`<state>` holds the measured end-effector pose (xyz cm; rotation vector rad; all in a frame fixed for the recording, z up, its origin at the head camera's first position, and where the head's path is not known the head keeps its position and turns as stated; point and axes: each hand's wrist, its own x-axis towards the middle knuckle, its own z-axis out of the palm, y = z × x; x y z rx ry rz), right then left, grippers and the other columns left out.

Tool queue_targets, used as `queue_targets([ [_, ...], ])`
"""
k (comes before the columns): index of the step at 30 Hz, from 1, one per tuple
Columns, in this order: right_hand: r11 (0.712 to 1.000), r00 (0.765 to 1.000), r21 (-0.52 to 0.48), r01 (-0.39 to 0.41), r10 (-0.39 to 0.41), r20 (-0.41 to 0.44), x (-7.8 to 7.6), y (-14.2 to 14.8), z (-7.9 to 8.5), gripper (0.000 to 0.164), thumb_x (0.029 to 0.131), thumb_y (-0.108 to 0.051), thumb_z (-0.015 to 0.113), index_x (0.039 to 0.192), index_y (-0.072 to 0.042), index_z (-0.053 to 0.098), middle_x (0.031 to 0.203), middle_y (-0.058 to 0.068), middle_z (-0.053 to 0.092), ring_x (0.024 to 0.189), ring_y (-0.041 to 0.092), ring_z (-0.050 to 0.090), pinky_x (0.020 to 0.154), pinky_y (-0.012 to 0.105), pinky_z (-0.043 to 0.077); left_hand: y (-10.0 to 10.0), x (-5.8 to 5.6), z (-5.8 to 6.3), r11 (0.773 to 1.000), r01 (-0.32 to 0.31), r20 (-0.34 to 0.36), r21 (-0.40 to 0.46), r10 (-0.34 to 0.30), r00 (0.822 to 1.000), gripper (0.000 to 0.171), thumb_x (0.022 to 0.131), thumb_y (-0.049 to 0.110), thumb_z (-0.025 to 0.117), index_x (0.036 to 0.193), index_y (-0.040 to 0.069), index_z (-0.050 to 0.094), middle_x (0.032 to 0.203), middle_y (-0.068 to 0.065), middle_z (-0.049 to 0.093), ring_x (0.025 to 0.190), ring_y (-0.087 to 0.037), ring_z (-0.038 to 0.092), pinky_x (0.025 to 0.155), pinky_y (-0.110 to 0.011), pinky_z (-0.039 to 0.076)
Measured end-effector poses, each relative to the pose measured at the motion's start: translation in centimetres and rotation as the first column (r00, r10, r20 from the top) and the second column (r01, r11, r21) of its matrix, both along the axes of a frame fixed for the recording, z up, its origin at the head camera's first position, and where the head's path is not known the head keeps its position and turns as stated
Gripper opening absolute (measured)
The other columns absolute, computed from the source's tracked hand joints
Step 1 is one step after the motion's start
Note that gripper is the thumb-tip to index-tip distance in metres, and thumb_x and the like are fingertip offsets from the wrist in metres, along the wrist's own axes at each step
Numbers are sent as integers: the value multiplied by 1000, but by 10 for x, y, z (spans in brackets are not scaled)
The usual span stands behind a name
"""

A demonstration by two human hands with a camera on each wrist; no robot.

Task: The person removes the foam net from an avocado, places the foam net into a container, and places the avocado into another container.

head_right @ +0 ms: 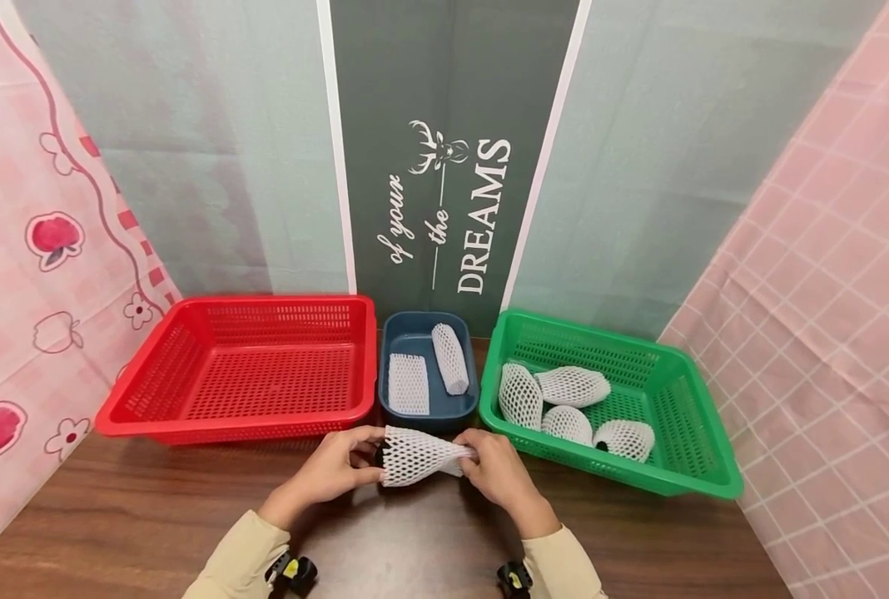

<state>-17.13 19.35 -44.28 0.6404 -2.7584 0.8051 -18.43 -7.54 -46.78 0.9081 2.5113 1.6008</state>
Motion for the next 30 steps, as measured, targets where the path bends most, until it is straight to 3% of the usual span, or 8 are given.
queue_targets([
  [18, 1000, 999, 9, 27, -28, 31, 0, 3, -4, 21, 72, 3, 72, 85, -12, 65, 81, -4, 63, 67, 10, 53, 59, 26, 45, -10, 1, -6, 999, -5, 15, -34, 6, 1000, 48, 73, 7, 78, 117, 2, 59, 99, -6, 63, 86, -22, 62, 67, -28, 52],
  [26, 995, 1000, 104, 0, -2, 25, 1, 0, 7, 43, 71, -7, 78, 110, -2, 62, 107, 9, 63, 98, 25, 59, 81, 41, 47, -9, 2, 0, 996, -63, 7, -56, 64, 998, 61, 67, 12, 84, 121, 5, 57, 113, -10, 60, 97, -23, 59, 79, -36, 50],
  [30, 991, 999, 130, -42, 45, -24, 0, -6, 9, 43, 71, -8, 77, 111, -1, 61, 108, 11, 61, 102, 27, 56, 84, 42, 45, -6, 0, -1, 991, -87, -18, -97, 86, 996, 62, 66, 17, 85, 121, 8, 58, 112, -9, 60, 94, -21, 58, 79, -37, 50],
])
